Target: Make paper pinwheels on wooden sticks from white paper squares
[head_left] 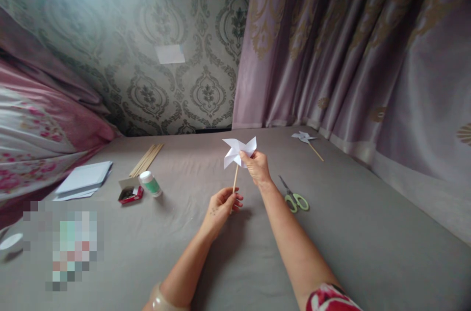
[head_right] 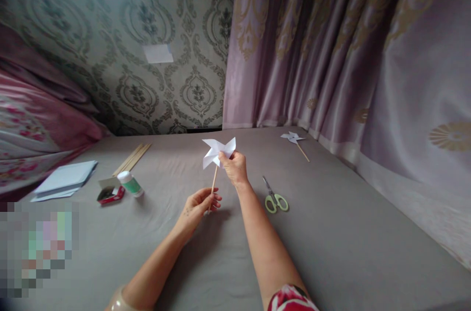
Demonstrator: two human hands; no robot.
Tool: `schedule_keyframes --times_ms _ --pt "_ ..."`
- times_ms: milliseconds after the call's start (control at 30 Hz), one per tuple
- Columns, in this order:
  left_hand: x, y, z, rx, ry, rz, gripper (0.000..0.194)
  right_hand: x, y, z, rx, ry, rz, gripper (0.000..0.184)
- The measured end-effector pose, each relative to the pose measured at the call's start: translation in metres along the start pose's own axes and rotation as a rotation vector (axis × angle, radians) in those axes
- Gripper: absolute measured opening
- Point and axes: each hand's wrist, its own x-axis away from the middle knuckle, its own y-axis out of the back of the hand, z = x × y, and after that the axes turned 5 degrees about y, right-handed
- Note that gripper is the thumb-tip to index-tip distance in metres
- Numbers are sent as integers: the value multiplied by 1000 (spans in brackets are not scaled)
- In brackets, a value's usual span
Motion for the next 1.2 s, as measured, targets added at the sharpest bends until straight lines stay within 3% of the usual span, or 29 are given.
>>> schedule_keyframes --times_ms 133,267,367,467,600,700,733,800,900,933,967,1000,1033,1100,1133,1167,1200 --pt "-2 4 4 -5 38 -15 46 -1 5 4 -6 -22 53 45" --pt "-5 9 2 4 -16 -119 42 -7 18 13 88 -21 79 49" --pt "-7 13 -1 -17 -62 -179 41 -8 23 17 339 96 22 41" --pt "-9 17 -2 -33 -68 -206 42 0 18 21 691 224 99 40" --pt "-9 18 -2 -43 -72 -210 44 23 3 31 1048 186 350 42" --pt "-8 18 -3 -76 -100 -196 41 35 -4 40 969 81 687 30" --pt "-8 18 -3 -85 -104 -195 40 36 -5 43 920 69 744 29" --pt "-8 17 -3 -83 -94 -198 41 34 -5 47 869 103 673 29" --pt "-7 16 -3 -57 -73 -191 41 27 0 52 940 201 277 39" --pt "-7 15 -3 -53 -73 -185 40 26 3 55 996 203 188 45" --pt "-6 15 -3 -51 -77 -182 39 27 6 58 1053 176 191 49" --pt "-6 15 -4 -52 -81 -182 38 29 9 61 1096 123 302 49" --pt "-6 15 -4 -54 -86 -182 37 32 11 65 1094 48 520 47" --pt "-5 15 -5 -53 -100 -170 37 41 12 74 908 -107 1085 43" --pt "-5 15 -5 -50 -110 -161 37 44 11 78 783 -123 1221 42" --pt "-5 16 -5 -48 -119 -152 37 47 10 81 697 -86 1206 40" --pt "-5 16 -5 -45 -124 -147 37 47 9 83 653 -16 1086 39"
